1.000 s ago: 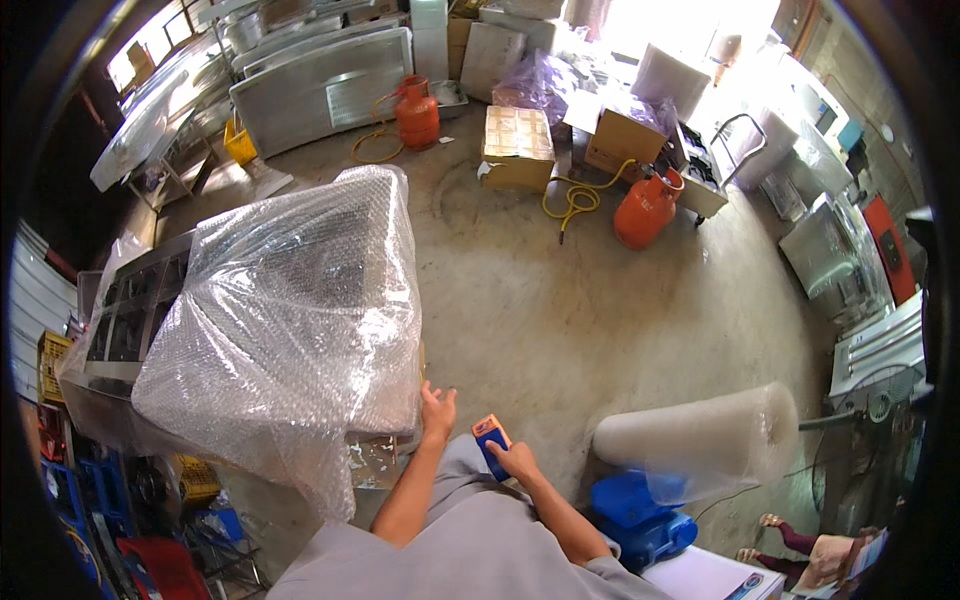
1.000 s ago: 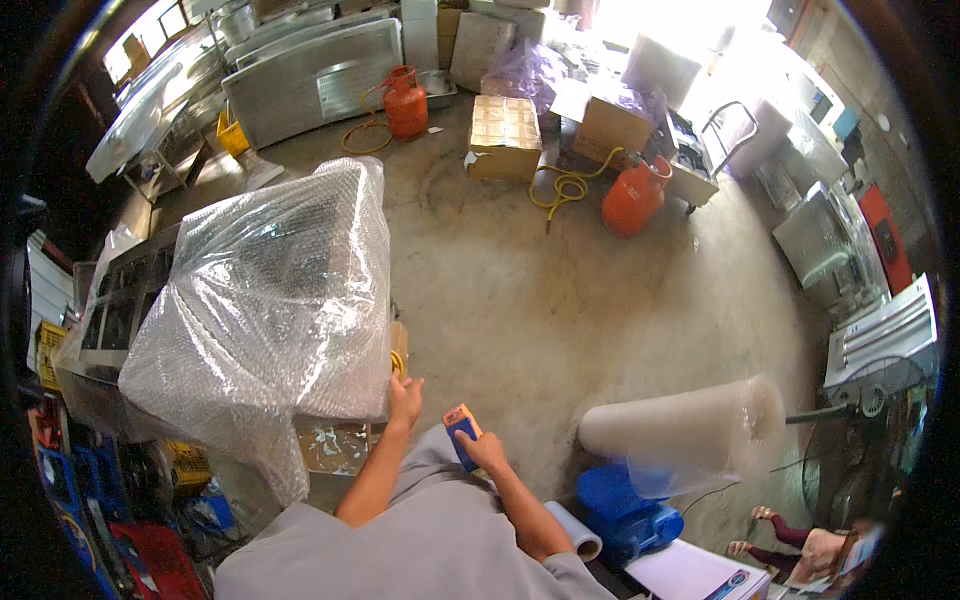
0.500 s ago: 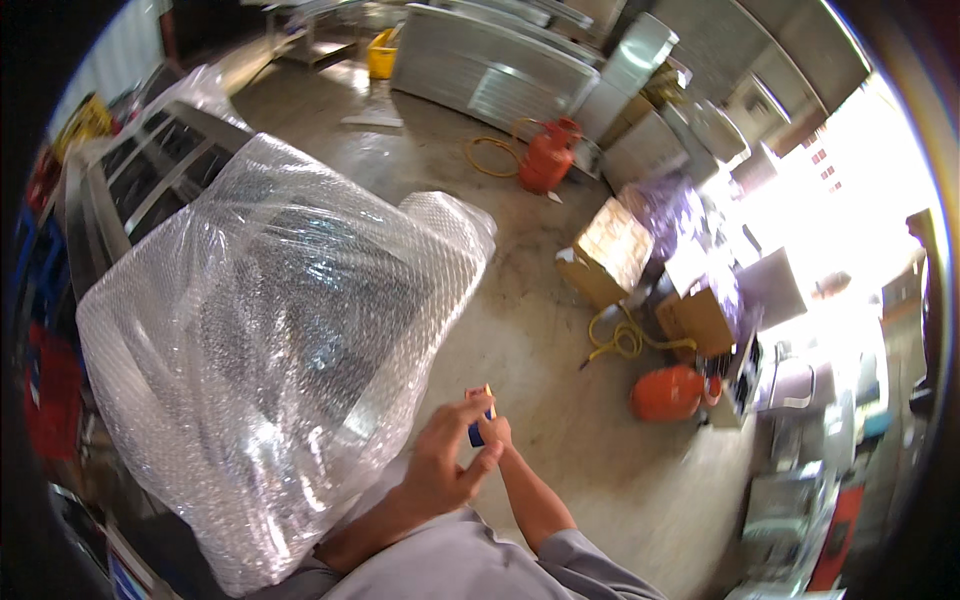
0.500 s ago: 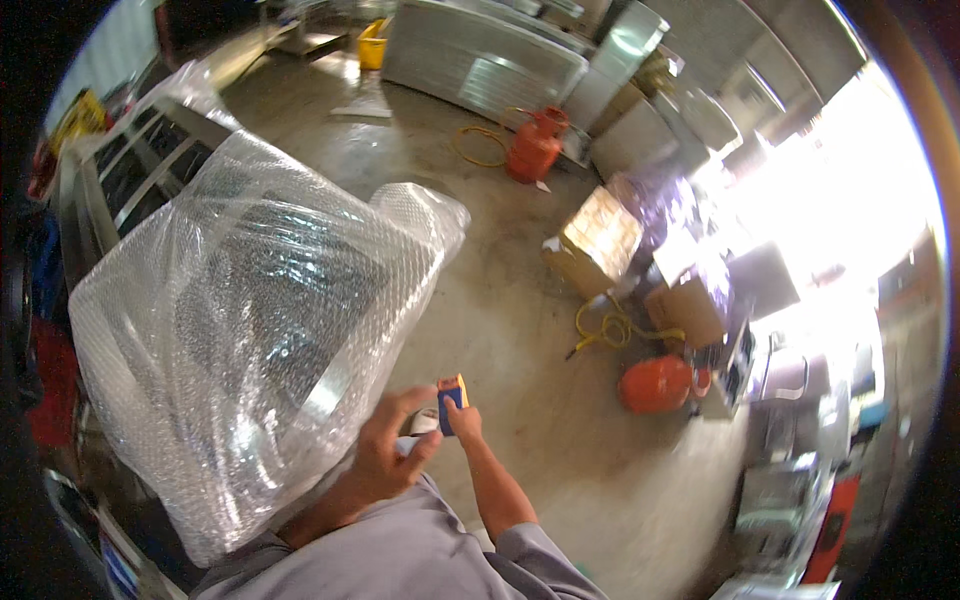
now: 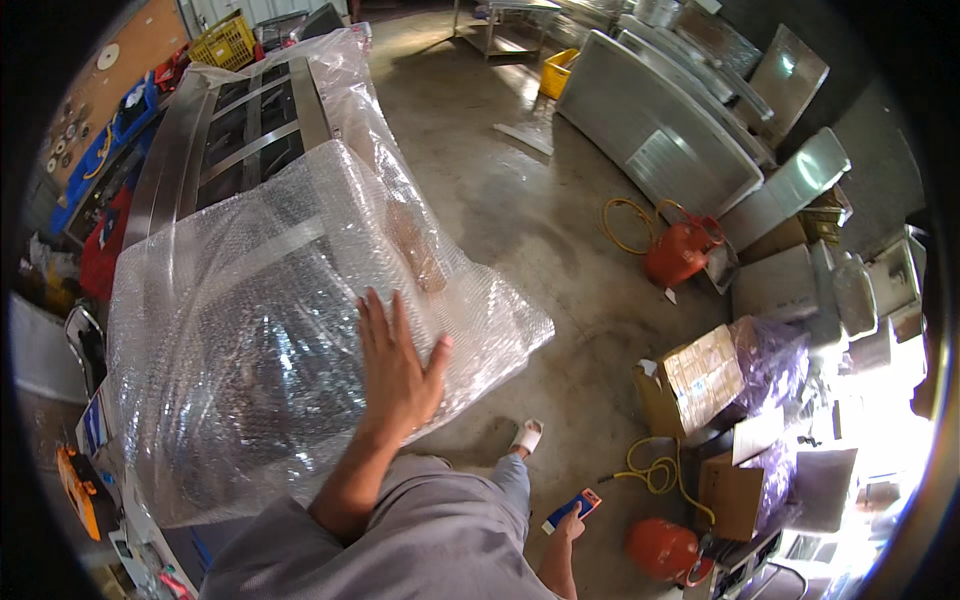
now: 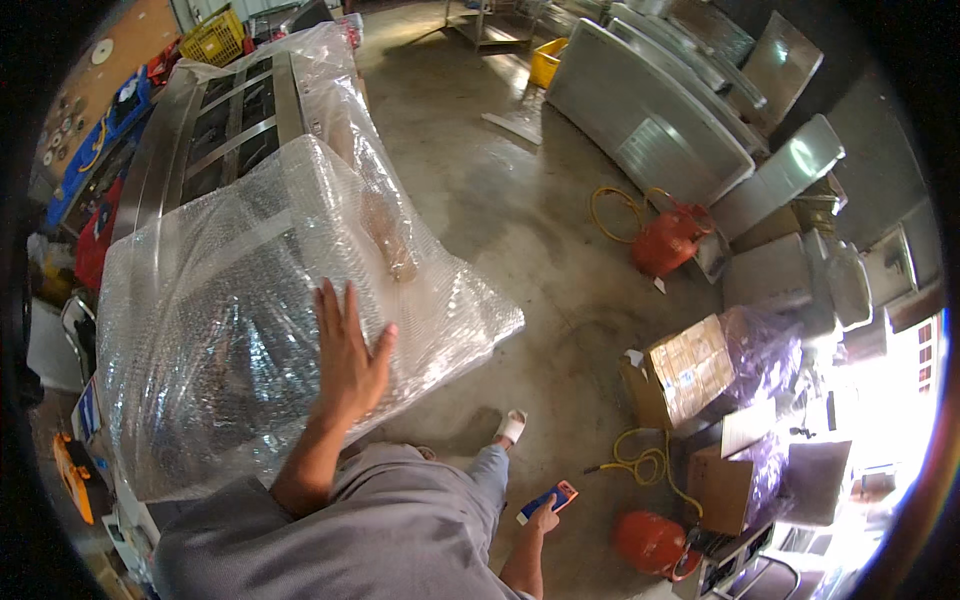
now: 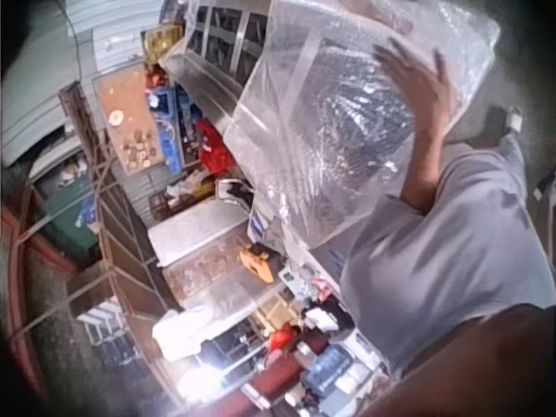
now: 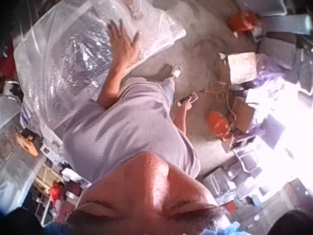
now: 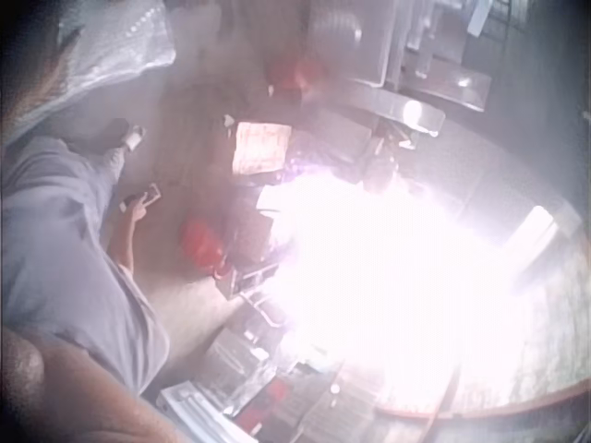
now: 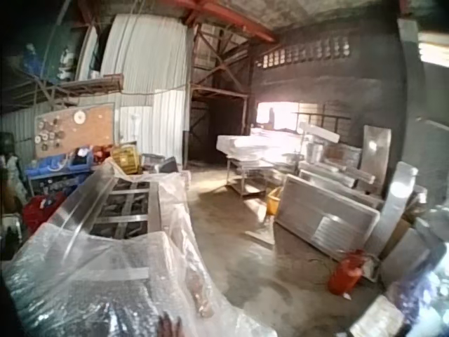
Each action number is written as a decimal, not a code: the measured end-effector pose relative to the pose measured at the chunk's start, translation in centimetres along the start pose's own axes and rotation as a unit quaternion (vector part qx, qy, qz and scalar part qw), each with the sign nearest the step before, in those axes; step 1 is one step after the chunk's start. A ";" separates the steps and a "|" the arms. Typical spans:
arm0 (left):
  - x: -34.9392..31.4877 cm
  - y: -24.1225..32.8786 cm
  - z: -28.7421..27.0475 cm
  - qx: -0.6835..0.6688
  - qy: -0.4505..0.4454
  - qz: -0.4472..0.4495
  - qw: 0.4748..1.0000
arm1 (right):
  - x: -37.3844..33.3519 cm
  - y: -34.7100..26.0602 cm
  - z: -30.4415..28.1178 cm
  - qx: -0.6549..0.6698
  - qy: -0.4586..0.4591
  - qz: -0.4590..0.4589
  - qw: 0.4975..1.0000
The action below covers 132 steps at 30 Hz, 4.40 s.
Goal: The person wraps a stainless steel kitchen appliance with bubble wrap and secures it using a tape dispenser. They smooth the wrap, apply tape to seal edges, and adjust the covering to fully enclose the unit.
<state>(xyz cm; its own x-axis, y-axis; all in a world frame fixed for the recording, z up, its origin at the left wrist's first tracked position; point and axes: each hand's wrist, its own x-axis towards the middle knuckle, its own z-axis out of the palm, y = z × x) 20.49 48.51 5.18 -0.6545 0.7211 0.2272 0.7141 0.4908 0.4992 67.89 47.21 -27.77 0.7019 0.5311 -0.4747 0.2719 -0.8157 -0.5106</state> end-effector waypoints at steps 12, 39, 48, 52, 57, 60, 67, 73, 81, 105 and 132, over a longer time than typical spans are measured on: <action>2.7 1.9 1.6 0.222 -0.036 -0.103 0.969 | 4.9 -39.7 12.8 -0.006 -0.199 -0.380 0.903; 4.1 3.9 1.4 0.243 -0.097 -0.203 0.944 | -58.8 -42.3 21.6 0.018 -0.517 -0.848 -0.117; 5.0 4.7 1.0 0.202 -0.089 -0.236 0.946 | -40.0 -49.4 29.0 0.200 -0.681 -0.603 0.364; 3.7 4.0 2.2 0.258 -0.093 -0.244 0.930 | -20.6 -51.1 37.5 -0.147 -0.511 -0.519 0.670; 6.0 5.7 2.5 0.324 -0.130 -0.246 0.904 | -1.7 -43.2 42.2 -0.389 -0.625 -0.296 0.608; 6.3 6.5 4.4 0.349 -0.111 -0.283 0.887 | -2.3 -41.2 37.5 -0.419 -0.717 -0.057 0.555; 8.0 4.1 7.2 0.225 -0.228 -0.179 0.930 | -2.2 -35.9 34.6 -0.316 -0.854 0.042 0.410; 6.7 2.3 8.2 0.392 -0.396 -0.124 0.821 | -1.0 -42.1 30.7 -0.330 -0.822 -0.054 0.460; 5.5 0.7 9.9 0.600 -0.409 -0.024 0.687 | -4.4 -49.5 21.1 -0.315 -0.835 -0.277 0.356; 2.0 4.0 -5.7 0.151 0.070 -0.095 0.982 | -34.3 -42.3 7.7 -0.209 -0.720 -0.612 0.254; 9.7 -0.2 9.0 0.431 -0.614 0.017 0.661 | 2.0 -37.1 24.3 -0.006 -0.754 -0.070 0.653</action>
<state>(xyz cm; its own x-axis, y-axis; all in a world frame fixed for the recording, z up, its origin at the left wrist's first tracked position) 16.19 59.80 -0.24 -0.3175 0.3322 -0.8882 0.9458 0.1778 -0.2716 43.16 84.13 -27.21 -0.7750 0.2149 -0.5943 0.2756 -0.7313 -0.6238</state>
